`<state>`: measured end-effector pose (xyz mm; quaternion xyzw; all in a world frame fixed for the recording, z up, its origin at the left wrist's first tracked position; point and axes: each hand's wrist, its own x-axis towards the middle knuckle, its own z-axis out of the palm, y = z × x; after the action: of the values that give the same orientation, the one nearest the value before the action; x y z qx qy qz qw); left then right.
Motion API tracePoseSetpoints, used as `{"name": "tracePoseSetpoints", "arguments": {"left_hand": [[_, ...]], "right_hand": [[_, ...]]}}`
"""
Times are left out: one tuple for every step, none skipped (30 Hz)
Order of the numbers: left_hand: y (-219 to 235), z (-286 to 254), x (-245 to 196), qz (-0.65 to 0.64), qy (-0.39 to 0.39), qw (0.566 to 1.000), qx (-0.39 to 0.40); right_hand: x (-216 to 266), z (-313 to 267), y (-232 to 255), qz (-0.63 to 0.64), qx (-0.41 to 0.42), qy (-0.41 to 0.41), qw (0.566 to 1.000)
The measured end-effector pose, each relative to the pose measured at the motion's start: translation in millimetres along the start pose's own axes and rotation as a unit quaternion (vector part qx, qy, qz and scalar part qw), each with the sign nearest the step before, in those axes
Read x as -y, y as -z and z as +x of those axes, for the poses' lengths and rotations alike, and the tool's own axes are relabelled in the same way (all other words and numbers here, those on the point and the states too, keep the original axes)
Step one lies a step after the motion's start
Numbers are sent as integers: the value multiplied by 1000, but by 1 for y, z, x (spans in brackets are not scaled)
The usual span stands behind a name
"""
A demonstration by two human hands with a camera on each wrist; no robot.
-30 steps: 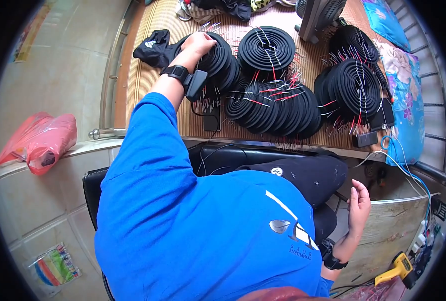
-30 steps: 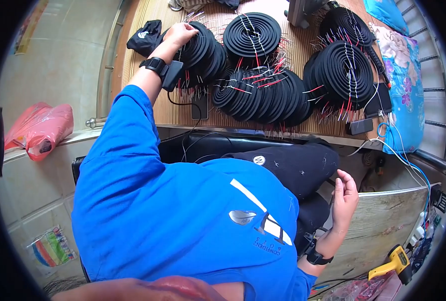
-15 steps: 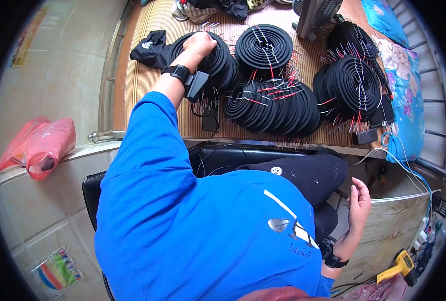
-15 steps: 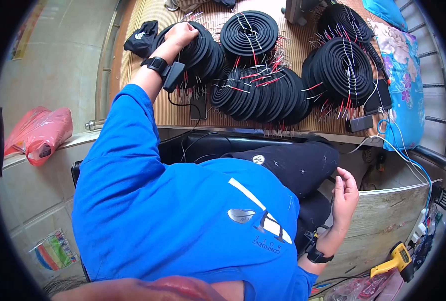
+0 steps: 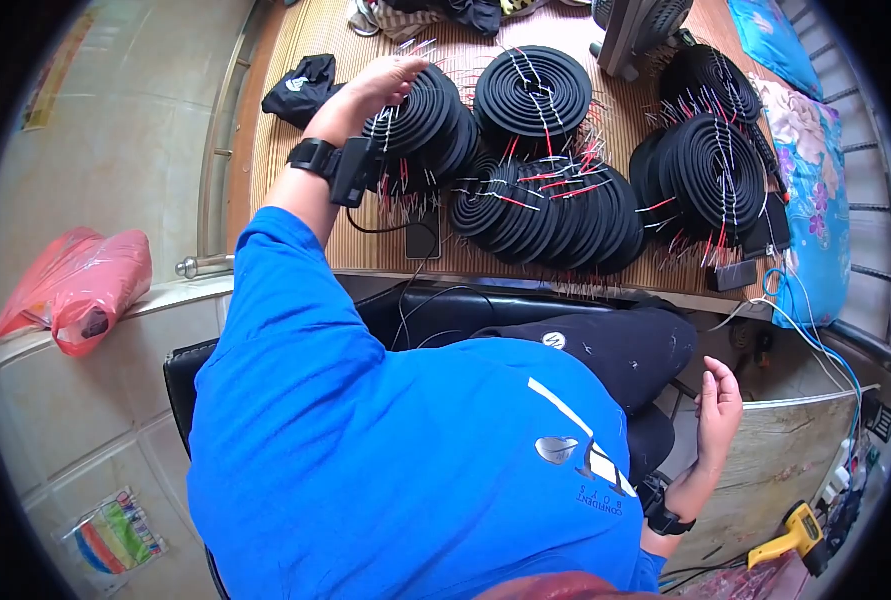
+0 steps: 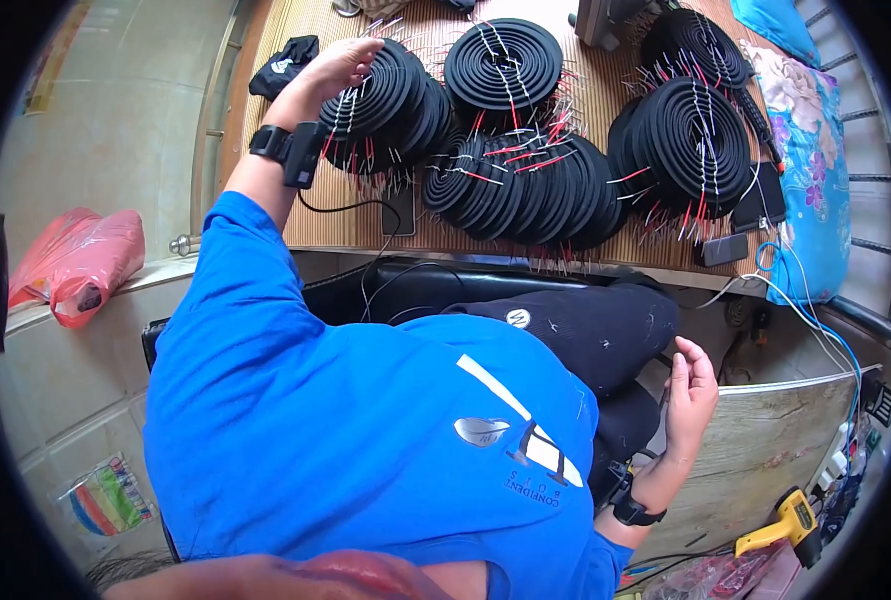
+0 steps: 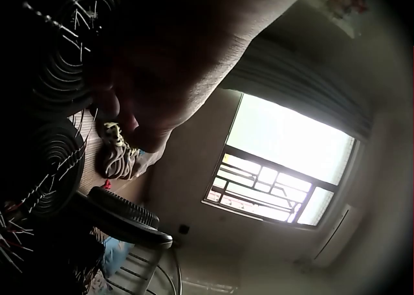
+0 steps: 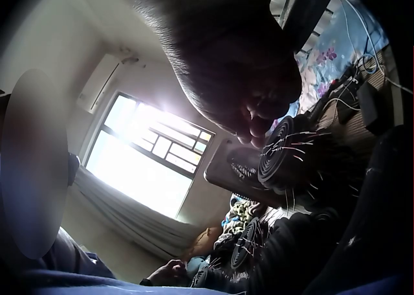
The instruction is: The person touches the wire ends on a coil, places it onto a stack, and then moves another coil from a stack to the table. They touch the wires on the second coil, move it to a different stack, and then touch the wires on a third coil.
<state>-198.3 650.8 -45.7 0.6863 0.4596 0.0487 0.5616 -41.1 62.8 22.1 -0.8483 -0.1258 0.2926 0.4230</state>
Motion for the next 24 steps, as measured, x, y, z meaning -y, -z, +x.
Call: {"name": "tracePoseSetpoints", "arguments": {"left_hand": [[2,-8,-5,-30,-7,999,21],[4,-14,-9,-60,-15,997,42],[6,-17,-10,-90,-23,994,63],[6,-14,-7,-91,-23,994,62],[5,-9,0,12,-55,998,12],[3,-3,5,114,-88,989,-39],[1,2,11,215,-119,965,-88],[-3,2,12,215,-119,965,-88],[-7,1,14,282,-172,938,-102],[-10,0,15,347,-223,904,-116],[-14,-1,16,409,-273,861,-129],[-16,-2,16,409,-273,861,-128],[-19,-9,11,436,-291,842,-127],[-21,-15,6,463,-307,822,-125],[-22,-18,3,489,-324,801,-124],[-20,-16,4,489,-324,800,-124],[-17,-11,7,494,-349,789,-110],[-14,-8,8,499,-374,776,-97],[-11,-5,7,502,-400,762,-84],[-9,-2,8,502,-400,762,-84],[-8,1,8,508,-393,763,-71],[-7,4,8,514,-387,764,-58],[-6,5,7,519,-380,764,-45],[-6,6,5,519,-380,764,-44]], "right_hand": [[1,0,0,-4,-2,-4,1000],[1,0,-1,-8,-4,-8,1000],[1,1,-1,-8,-3,-7,1000],[1,1,-1,-9,-1,-5,1000],[1,1,-1,-9,0,-3,1000],[1,1,-1,-10,1,0,1000],[1,1,-1,-10,0,0,1000],[2,1,-1,-9,3,-2,1000],[2,0,-1,-9,5,-5,1000],[2,-1,-1,-8,6,-9,1000],[2,-1,0,-8,5,-9,1000],[1,-1,0,-11,4,-4,1000],[-1,-1,-1,-13,4,1,1000],[-1,-1,-1,-15,4,6,1000],[-1,-1,-1,-15,3,6,1000],[-1,-1,-1,-14,4,3,1000],[-1,-1,-1,-13,5,0,1000],[-1,0,-2,-12,6,-2,1000],[-1,0,-2,-12,7,-2,1000],[-1,1,-2,-15,6,0,1000],[-2,1,-2,-19,4,2,1000],[-2,1,-2,-22,2,4,1000],[-1,1,-2,-23,2,4,1000],[2,1,-2,-17,3,-3,1000]]}}
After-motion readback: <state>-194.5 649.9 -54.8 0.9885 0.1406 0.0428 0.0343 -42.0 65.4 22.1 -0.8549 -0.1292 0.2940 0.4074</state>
